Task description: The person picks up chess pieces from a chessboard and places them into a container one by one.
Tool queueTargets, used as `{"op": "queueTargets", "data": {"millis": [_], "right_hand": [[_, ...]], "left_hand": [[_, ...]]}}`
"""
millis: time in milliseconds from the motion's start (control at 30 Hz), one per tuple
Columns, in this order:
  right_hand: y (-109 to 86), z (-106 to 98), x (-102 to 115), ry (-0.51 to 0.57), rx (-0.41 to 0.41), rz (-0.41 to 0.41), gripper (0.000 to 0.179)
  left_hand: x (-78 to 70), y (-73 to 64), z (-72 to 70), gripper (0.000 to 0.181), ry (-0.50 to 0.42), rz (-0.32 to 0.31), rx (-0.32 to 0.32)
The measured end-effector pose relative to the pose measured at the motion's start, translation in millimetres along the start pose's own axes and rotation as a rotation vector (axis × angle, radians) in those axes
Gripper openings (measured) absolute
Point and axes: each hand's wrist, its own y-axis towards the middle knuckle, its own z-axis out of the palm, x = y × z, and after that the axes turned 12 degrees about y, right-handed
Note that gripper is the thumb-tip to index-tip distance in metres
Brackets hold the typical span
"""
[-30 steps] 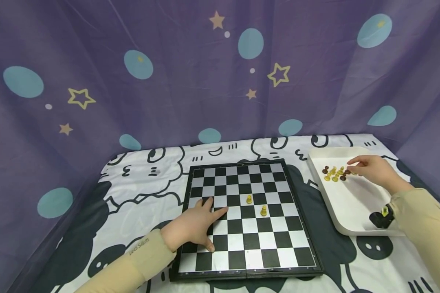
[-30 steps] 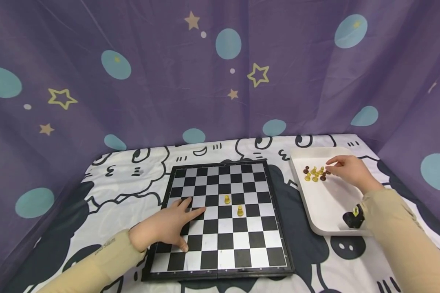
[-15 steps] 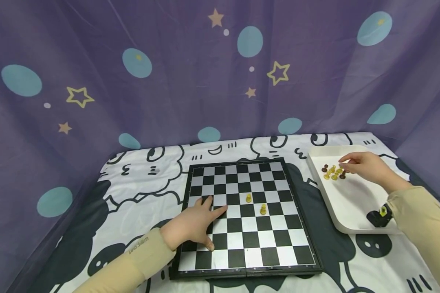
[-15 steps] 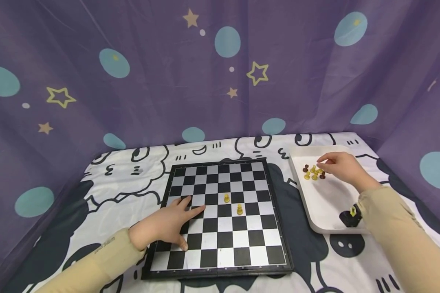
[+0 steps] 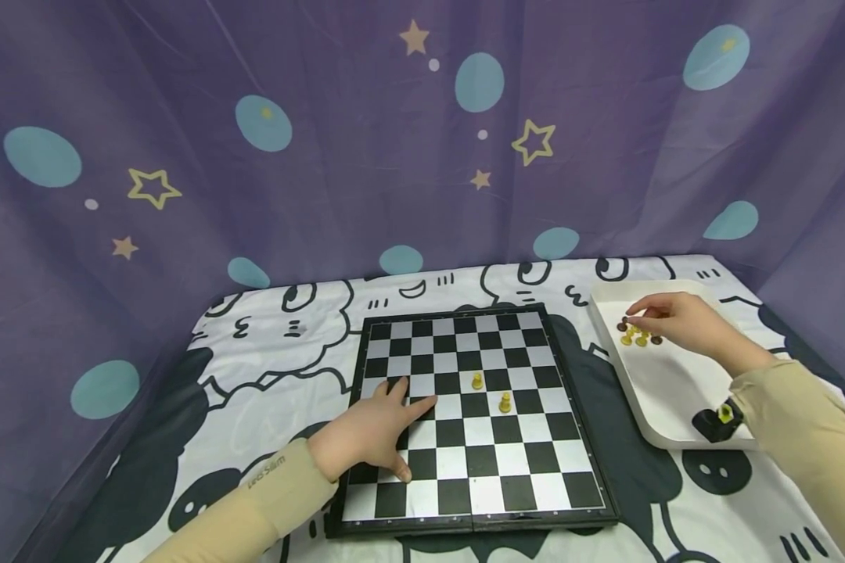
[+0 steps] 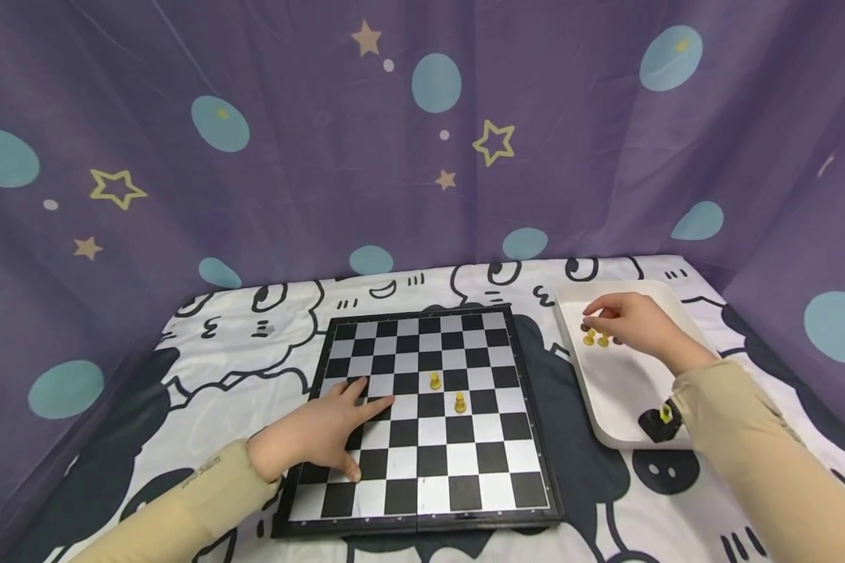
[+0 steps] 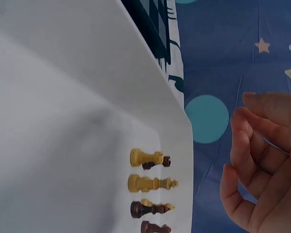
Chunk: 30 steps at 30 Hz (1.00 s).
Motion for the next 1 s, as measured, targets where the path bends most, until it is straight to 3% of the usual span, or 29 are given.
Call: {"op": "queueTargets", "data": {"millis": [1000], "right_hand": [[-1.6,37.7,52.5,0.033,0.047,-0.148,0.022]], "left_hand": [[1.2,3.2,1.4,0.105,0.017,0.000,0.006]]}}
